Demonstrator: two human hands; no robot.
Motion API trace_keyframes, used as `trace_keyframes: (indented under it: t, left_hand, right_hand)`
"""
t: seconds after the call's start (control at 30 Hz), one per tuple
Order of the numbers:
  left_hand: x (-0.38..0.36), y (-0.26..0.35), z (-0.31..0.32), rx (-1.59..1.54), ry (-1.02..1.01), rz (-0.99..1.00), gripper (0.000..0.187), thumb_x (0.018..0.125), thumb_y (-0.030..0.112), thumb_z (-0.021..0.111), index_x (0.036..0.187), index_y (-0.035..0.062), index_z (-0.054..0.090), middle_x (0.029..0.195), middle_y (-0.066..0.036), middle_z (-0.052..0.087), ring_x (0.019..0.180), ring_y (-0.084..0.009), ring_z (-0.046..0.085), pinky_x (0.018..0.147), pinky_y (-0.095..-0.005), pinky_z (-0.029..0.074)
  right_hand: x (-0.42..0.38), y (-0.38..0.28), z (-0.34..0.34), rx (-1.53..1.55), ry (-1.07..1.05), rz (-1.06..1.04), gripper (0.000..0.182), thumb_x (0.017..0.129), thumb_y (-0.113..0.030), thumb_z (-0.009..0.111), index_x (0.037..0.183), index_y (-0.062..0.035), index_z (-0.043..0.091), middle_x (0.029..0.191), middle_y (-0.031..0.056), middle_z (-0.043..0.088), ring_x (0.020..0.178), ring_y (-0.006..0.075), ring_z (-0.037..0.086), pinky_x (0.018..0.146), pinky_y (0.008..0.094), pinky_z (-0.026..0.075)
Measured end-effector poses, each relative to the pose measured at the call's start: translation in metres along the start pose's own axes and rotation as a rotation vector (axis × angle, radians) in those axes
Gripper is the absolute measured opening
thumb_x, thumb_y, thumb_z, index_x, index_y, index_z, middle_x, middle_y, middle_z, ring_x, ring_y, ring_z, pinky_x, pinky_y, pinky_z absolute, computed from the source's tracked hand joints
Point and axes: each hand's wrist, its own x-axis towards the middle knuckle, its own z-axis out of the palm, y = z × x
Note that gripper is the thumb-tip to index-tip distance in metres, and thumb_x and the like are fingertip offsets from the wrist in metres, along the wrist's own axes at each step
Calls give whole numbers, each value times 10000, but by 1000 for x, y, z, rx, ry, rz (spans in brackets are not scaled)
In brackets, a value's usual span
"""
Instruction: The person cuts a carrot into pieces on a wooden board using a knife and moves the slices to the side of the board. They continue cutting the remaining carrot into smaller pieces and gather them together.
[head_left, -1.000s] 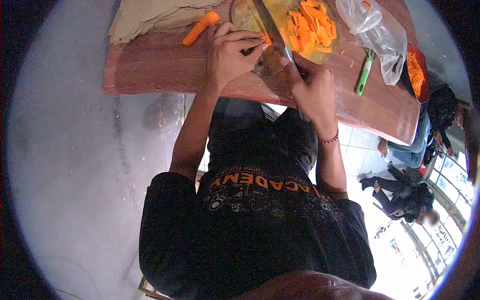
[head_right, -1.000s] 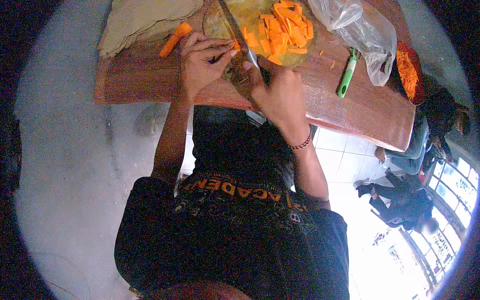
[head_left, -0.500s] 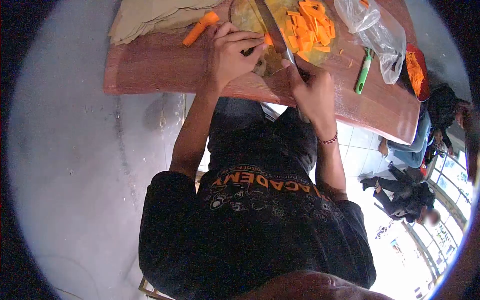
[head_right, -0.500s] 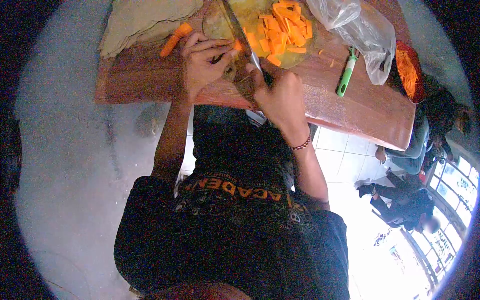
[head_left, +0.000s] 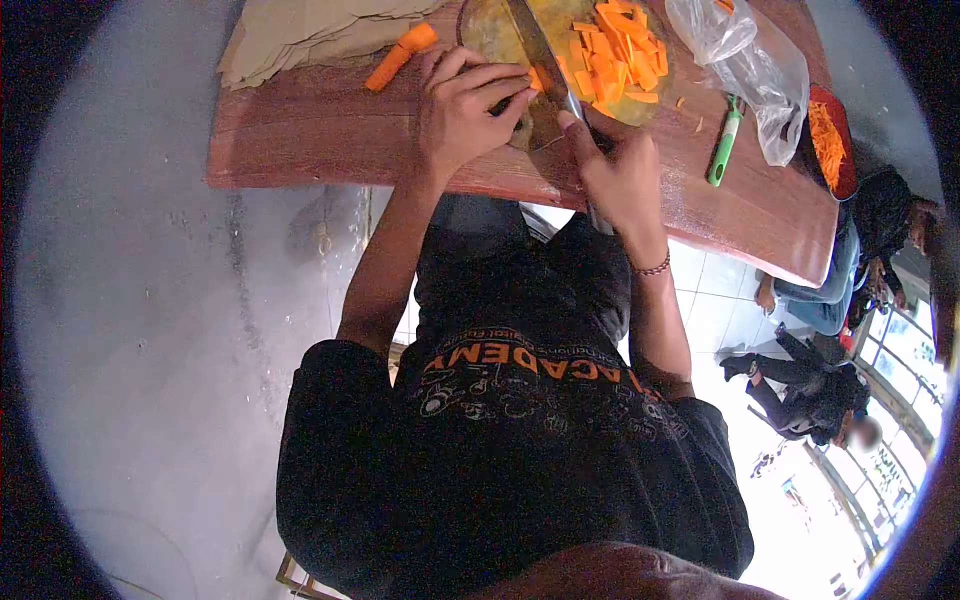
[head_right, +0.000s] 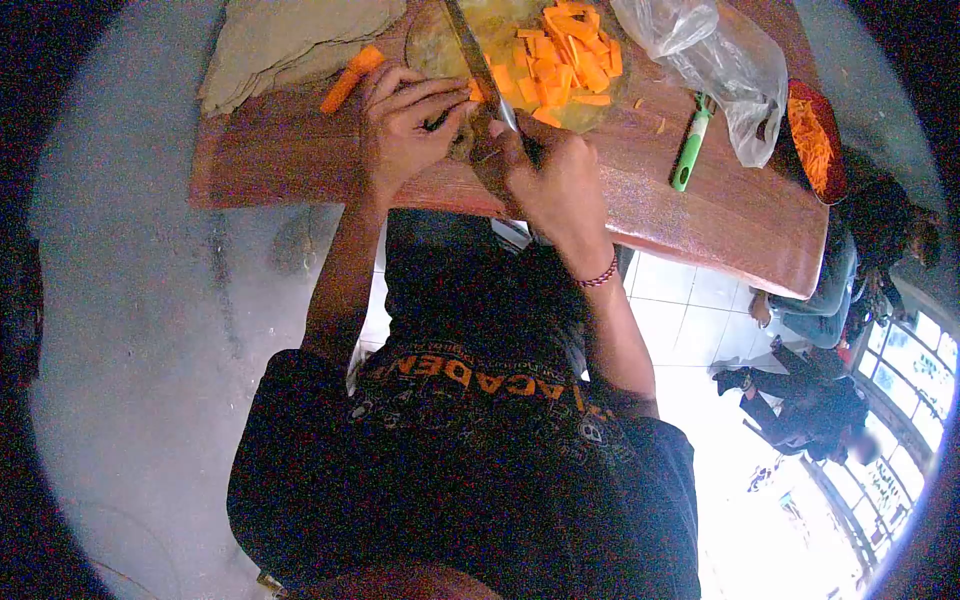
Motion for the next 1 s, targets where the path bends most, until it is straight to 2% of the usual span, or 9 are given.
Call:
trace_keyframes:
  t: [0.3, 0.5, 0.63, 0.9, 0.97, 1.0]
  left_hand:
    - [0, -4, 2, -40, -36, 14, 107, 771, 216, 806, 866, 168, 811, 962, 62, 769, 910, -147, 638, 873, -327, 456]
    - [2, -8, 8, -28, -17, 5, 141, 782, 234, 815, 897, 152, 813, 977, 48, 771, 933, -161, 641, 888, -324, 462]
    - [0, -8, 9, -85, -47, -72, 189, 775, 255, 828, 928, 144, 814, 989, 32, 771, 963, -185, 633, 915, -322, 480]
    - [0, -9, 7, -38, -50, -25, 201, 766, 256, 839, 924, 134, 814, 988, 23, 772, 981, -182, 622, 881, -314, 505]
    - [-1, -9, 8, -30, -37, -9, 202, 764, 250, 841, 921, 127, 813, 985, 21, 773, 973, -184, 625, 872, -311, 509]
    - [-1, -9, 8, -61, -27, -10, 194, 761, 237, 843, 911, 117, 810, 980, 16, 773, 951, -185, 632, 863, -309, 511]
  right_hand:
    - [9, 13, 2, 20, -24, -18, 339, 942, -325, 649, 1016, -1, 716, 825, 275, 690, 817, 462, 689, 698, 483, 542]
    - [7, 4, -11, -147, 27, -3, 357, 950, -375, 621, 1017, -42, 731, 824, 270, 690, 789, 453, 691, 681, 515, 542]
    - [4, 3, -17, -73, 42, -3, 322, 935, -339, 654, 1024, -40, 732, 828, 274, 686, 797, 452, 688, 680, 495, 540]
    - [-3, 9, -13, -33, 15, 58, 325, 925, -329, 682, 1002, -17, 731, 815, 269, 688, 802, 441, 697, 689, 460, 539]
    - [-4, 8, -17, -32, -11, 123, 354, 931, -327, 700, 1057, 3, 732, 713, 172, 699, 622, 199, 672, 630, 362, 517]
    - [-4, 9, -18, -29, -11, 124, 354, 931, -327, 700, 1057, 3, 732, 713, 172, 699, 622, 199, 672, 630, 362, 517]
